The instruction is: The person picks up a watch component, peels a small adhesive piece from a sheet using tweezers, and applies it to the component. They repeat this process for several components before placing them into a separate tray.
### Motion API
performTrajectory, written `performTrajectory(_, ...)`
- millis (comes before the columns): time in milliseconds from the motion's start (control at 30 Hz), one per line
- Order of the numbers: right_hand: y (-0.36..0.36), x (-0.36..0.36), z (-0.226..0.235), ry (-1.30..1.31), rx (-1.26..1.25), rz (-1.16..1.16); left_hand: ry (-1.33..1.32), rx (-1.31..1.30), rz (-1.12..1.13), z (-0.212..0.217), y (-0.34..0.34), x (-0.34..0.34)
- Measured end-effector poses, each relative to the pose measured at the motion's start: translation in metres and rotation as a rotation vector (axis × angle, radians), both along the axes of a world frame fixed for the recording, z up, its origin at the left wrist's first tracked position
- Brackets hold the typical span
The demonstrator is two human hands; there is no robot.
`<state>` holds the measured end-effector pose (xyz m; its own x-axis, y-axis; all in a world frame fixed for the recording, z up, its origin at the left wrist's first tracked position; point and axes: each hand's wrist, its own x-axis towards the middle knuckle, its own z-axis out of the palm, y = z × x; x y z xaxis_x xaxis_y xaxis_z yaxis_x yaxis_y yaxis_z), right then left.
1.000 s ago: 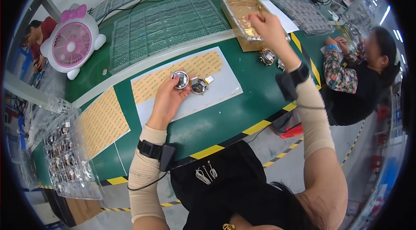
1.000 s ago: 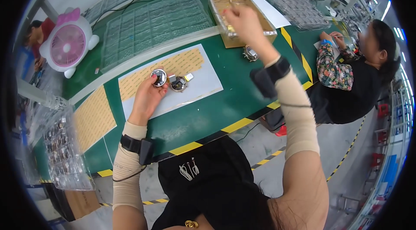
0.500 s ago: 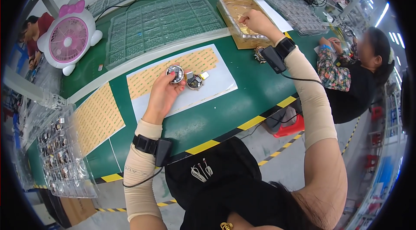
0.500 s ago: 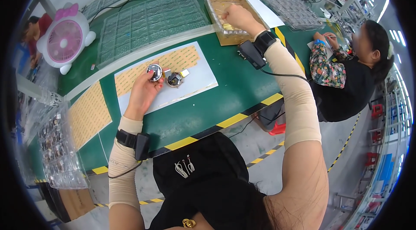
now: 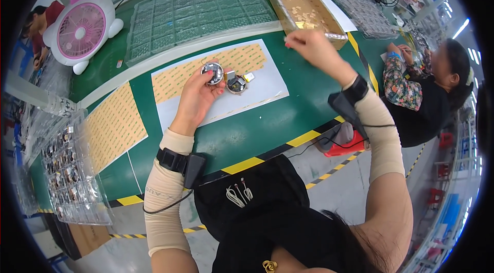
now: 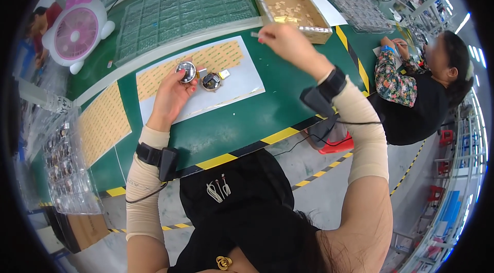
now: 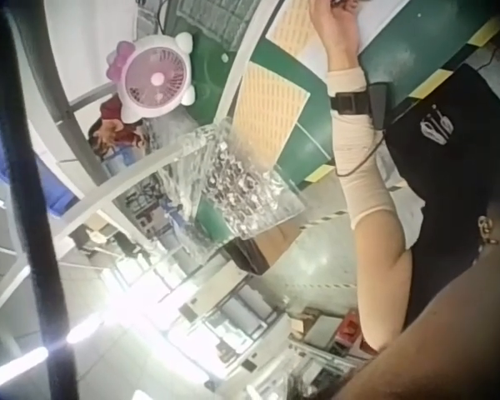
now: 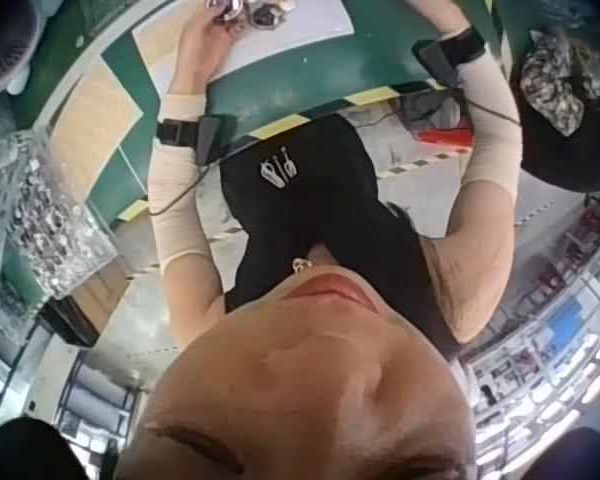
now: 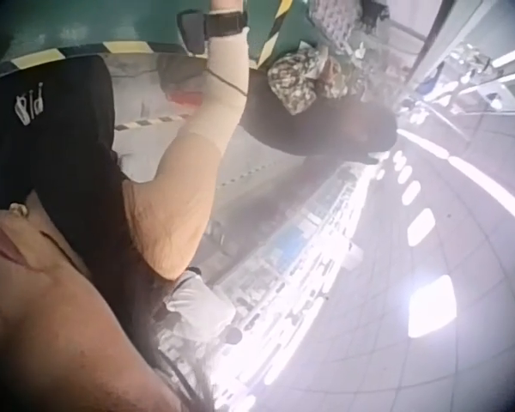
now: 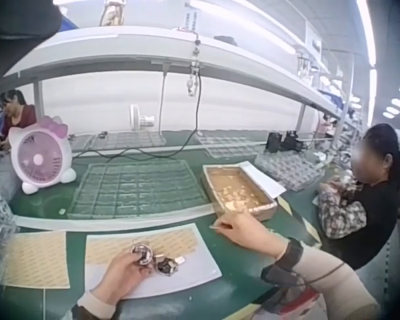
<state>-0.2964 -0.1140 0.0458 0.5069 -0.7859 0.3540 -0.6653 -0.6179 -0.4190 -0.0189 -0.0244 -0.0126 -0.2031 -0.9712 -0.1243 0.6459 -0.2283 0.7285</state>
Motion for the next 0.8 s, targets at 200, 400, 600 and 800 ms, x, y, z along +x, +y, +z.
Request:
performTrajectory(200,0.021,-0.006,-0.051,0.145,-0.303,0.012,-0.004,-0.020,-0.022,0.000,-0.001,-0.001)
performTrajectory(400,0.024,-0.015,-0.069,0.066,-0.199,0.034,-0.010,-0.011,-0.007,-0.001,0.000,-0.002)
performTrajectory(600,0.017,-0.011,-0.058,0.120,-0.109,-0.031,-0.010,-0.021,-0.013,0.000,0.000,-0.002)
performTrajectory(800,0.035,-0.021,-0.061,-0.060,0.037,-0.124,-0.017,-0.010,-0.012,-0.001,-0.002,-0.001)
